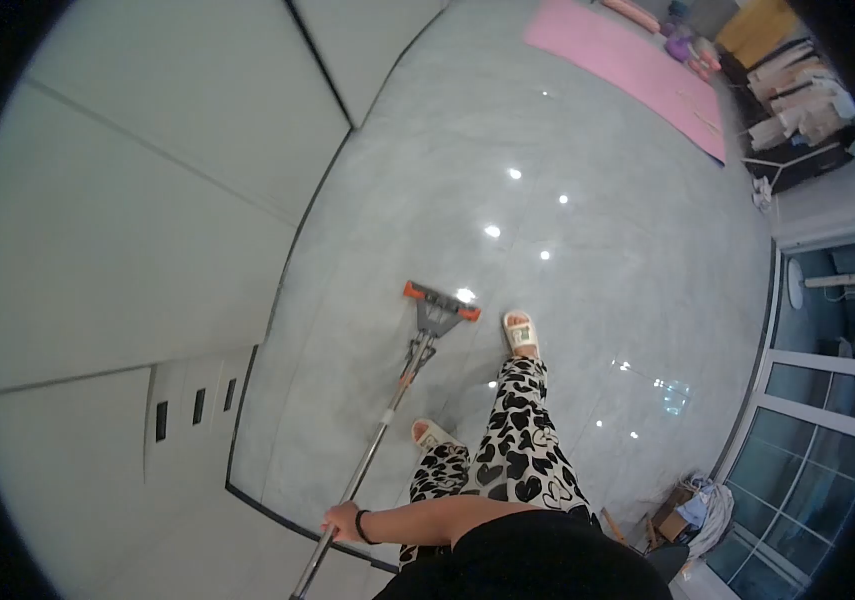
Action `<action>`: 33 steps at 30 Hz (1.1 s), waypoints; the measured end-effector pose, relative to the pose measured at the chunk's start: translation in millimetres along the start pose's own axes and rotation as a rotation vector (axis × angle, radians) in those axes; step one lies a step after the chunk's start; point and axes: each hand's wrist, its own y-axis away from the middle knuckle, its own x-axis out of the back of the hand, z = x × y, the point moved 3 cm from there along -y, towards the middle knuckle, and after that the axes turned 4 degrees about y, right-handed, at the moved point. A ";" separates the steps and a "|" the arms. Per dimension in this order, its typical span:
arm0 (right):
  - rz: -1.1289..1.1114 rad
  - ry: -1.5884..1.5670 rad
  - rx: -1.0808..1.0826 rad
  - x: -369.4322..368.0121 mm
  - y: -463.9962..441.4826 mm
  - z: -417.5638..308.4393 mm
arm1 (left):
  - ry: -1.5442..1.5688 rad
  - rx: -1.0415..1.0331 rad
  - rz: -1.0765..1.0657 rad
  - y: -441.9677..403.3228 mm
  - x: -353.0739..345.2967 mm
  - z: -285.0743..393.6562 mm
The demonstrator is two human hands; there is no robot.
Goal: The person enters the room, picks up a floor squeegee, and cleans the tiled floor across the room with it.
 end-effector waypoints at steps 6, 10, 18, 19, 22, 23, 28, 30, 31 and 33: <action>0.040 0.393 -0.262 262.5 39.9 168.2 | -0.010 -0.261 -0.191 -79.8 -204.7 159.7; 0.918 -0.913 -0.545 528.4 69.7 243.5 | 0.178 -0.652 -0.189 -143.2 -305.2 427.5; 1.052 -0.931 -0.436 713.1 258.4 178.3 | 0.192 -1.140 -0.331 -171.3 -426.5 908.9; 1.043 -0.985 -0.482 694.8 275.8 191.9 | 0.188 -1.046 -0.436 -152.0 -428.7 933.3; 1.018 -1.087 -0.621 633.0 303.1 210.2 | 0.129 -0.831 -0.512 -120.5 -433.4 933.3; 0.963 -1.148 -0.693 617.2 305.6 208.2 | 0.125 -0.822 -0.504 -118.4 -431.9 913.8; 0.847 -1.136 -0.442 566.4 255.7 212.6 | 0.045 -0.882 -0.374 -109.8 -389.4 696.1; 0.879 -1.320 -0.535 536.5 219.5 215.1 | 0.044 -0.848 -0.380 -89.1 -353.2 578.3; 0.891 -1.277 -0.576 520.8 208.1 200.0 | 0.031 -0.838 -0.364 -75.4 -338.6 516.1; 0.876 -1.215 -0.620 456.8 178.2 239.7 | -0.028 -0.635 -0.409 -25.2 -294.8 401.6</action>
